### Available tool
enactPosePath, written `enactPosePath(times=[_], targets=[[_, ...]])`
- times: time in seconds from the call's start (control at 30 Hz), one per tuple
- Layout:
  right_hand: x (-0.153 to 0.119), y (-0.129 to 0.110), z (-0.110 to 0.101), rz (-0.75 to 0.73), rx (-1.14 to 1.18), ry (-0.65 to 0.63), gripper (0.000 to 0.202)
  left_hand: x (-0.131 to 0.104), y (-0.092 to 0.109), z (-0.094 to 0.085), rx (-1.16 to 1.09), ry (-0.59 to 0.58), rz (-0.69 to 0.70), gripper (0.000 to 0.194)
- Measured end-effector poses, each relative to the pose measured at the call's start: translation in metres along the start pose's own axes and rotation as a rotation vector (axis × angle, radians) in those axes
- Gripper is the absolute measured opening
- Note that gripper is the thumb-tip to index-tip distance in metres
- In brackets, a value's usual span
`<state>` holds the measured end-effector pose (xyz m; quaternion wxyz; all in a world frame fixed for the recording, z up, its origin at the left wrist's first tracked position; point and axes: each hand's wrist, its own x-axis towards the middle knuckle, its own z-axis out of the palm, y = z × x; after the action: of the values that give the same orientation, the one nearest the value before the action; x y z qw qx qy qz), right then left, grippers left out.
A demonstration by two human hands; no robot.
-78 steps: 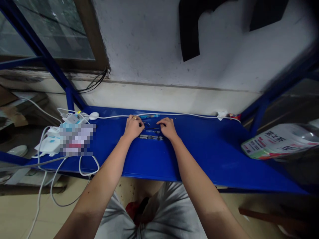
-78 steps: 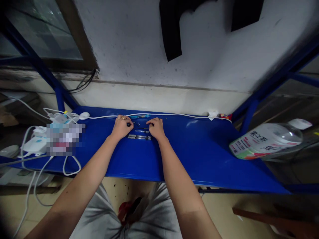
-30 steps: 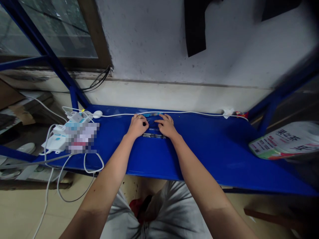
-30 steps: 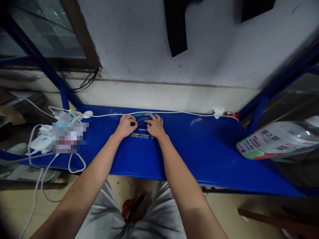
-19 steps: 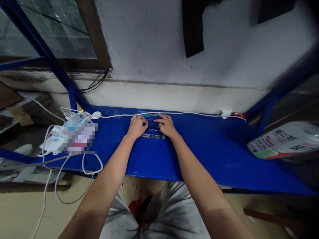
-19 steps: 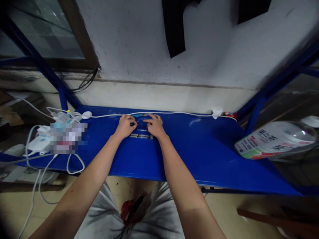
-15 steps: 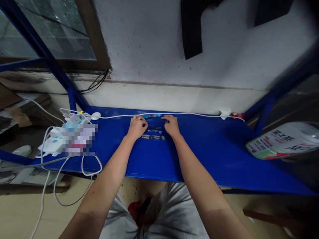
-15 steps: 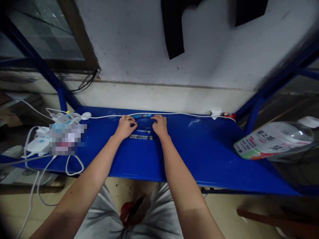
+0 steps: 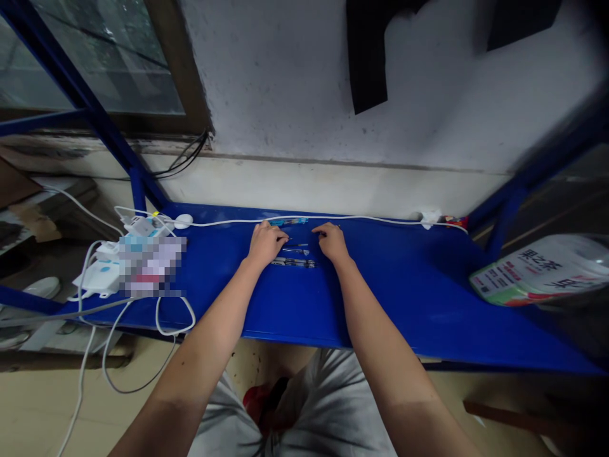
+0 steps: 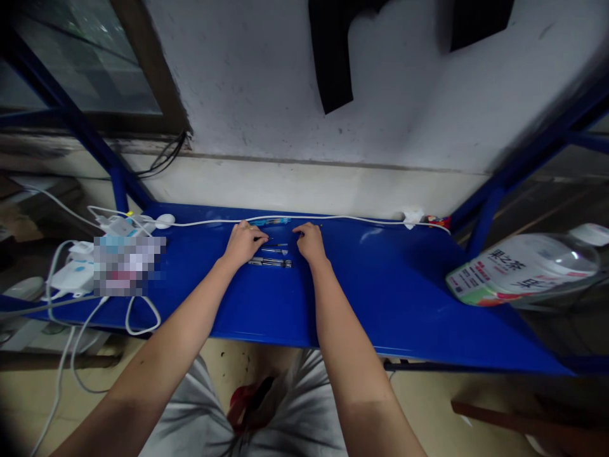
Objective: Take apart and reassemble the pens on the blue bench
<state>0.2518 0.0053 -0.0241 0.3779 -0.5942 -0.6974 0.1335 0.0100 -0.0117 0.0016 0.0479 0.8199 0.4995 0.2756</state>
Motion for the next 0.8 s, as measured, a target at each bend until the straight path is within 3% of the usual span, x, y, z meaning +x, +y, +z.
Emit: enactPosePath(times=[0.43, 0.57, 0.7, 0.8], targets=[[-0.001, -0.004, 0.002, 0.059, 0.176, 0.020, 0.034, 0.001, 0.003, 0.001, -0.004, 0.044, -0.043, 0.016], [-0.001, -0.016, 0.006, 0.065, 0.367, 0.027, 0.036, 0.000, 0.009, -0.002, -0.134, 0.090, -0.031, 0.015], [-0.005, -0.034, 0.015, 0.060, 0.674, -0.113, 0.045, -0.002, 0.020, -0.006, -0.355, 0.095, 0.033, 0.015], [-0.007, -0.041, 0.018, 0.082, 0.779, -0.140, 0.045, -0.004, 0.025, -0.006, -0.426, 0.080, 0.039, 0.011]])
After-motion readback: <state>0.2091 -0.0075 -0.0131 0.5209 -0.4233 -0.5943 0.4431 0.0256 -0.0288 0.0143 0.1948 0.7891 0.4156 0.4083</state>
